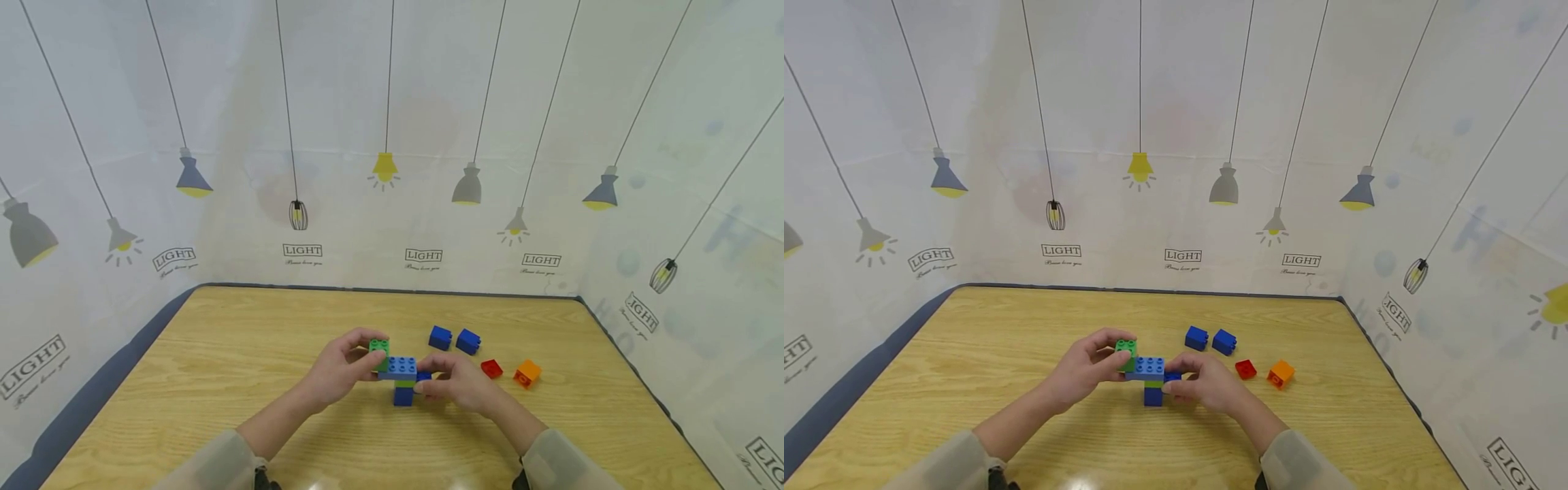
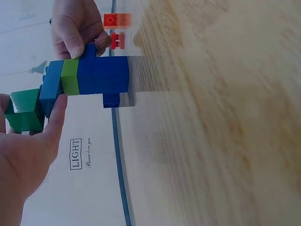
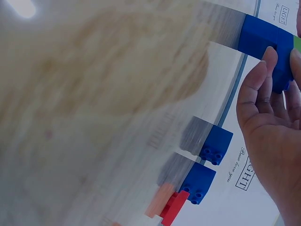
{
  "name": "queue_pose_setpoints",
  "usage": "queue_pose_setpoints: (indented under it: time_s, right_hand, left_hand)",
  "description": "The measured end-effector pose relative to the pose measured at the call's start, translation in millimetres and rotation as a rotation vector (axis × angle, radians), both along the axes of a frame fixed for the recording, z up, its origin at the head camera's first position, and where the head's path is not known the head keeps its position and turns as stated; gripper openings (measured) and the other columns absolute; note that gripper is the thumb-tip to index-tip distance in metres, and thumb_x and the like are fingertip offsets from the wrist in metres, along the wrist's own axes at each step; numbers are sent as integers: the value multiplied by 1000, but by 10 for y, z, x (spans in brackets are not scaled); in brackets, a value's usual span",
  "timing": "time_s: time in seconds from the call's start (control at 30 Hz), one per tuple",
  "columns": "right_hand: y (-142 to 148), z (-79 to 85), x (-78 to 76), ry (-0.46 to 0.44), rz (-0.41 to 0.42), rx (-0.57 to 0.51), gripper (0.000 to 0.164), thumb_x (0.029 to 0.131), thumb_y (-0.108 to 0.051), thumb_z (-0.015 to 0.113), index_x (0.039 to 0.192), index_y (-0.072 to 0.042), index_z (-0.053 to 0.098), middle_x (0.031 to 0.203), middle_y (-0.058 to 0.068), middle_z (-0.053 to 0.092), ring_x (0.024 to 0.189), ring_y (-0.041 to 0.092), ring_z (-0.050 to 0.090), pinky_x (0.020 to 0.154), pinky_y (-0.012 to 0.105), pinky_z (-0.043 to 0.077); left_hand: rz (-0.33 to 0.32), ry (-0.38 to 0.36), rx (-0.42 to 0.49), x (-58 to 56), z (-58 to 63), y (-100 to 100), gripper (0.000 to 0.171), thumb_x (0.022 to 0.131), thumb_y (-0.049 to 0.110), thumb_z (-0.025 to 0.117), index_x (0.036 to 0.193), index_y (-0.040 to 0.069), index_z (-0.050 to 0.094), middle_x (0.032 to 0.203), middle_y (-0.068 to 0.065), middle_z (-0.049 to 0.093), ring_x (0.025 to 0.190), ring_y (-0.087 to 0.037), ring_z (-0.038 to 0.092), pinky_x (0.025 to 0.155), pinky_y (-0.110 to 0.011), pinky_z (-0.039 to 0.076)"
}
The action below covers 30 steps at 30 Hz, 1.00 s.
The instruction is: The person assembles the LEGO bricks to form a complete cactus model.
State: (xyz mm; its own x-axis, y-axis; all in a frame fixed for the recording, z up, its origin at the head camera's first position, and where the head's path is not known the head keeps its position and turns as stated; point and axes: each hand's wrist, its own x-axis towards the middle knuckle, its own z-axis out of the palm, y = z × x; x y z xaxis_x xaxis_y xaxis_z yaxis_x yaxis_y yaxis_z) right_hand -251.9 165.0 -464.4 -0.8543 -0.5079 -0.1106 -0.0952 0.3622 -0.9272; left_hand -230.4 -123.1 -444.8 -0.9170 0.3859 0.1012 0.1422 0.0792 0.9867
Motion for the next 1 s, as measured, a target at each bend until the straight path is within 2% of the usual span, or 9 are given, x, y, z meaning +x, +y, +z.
queue_pose_setpoints:
  time_s: [0.17, 0.47, 0.73, 1.0]
  right_hand:
    - [0, -11, -5, 0, -1, -1, 31, 101, -22, 82, 127, -7, 75, 130, 15, 73, 98, 22, 76, 88, 40, 70]
    - [-10, -9, -11, 1, -14, 20, 32, 101, -24, 83, 128, -9, 75, 131, 13, 74, 98, 22, 75, 88, 40, 70]
    - [-5, -19, -17, 3, -12, 22, 31, 101, -24, 82, 127, -9, 75, 129, 13, 74, 95, 22, 75, 87, 39, 70]
    - [7, -31, -19, 4, -8, 11, 31, 101, -23, 83, 126, -8, 75, 128, 14, 74, 96, 22, 75, 87, 40, 70]
  left_hand:
    - [-5, -3, 14, 2, 10, 1, 43, 110, 23, 69, 145, 0, 60, 122, -15, 60, 108, -21, 73, 92, -36, 69]
    - [17, -29, 14, -5, 23, 0, 37, 110, 24, 70, 143, 9, 64, 126, -16, 61, 109, -22, 75, 89, -41, 70]
    - [-12, -5, 24, -9, 22, -7, 37, 109, 21, 71, 142, 6, 66, 123, -13, 61, 108, -21, 74, 89, -37, 69]
    - [-35, -10, 35, -4, 28, -11, 37, 109, 20, 72, 142, 7, 65, 117, -9, 60, 109, -20, 73, 89, -37, 69]
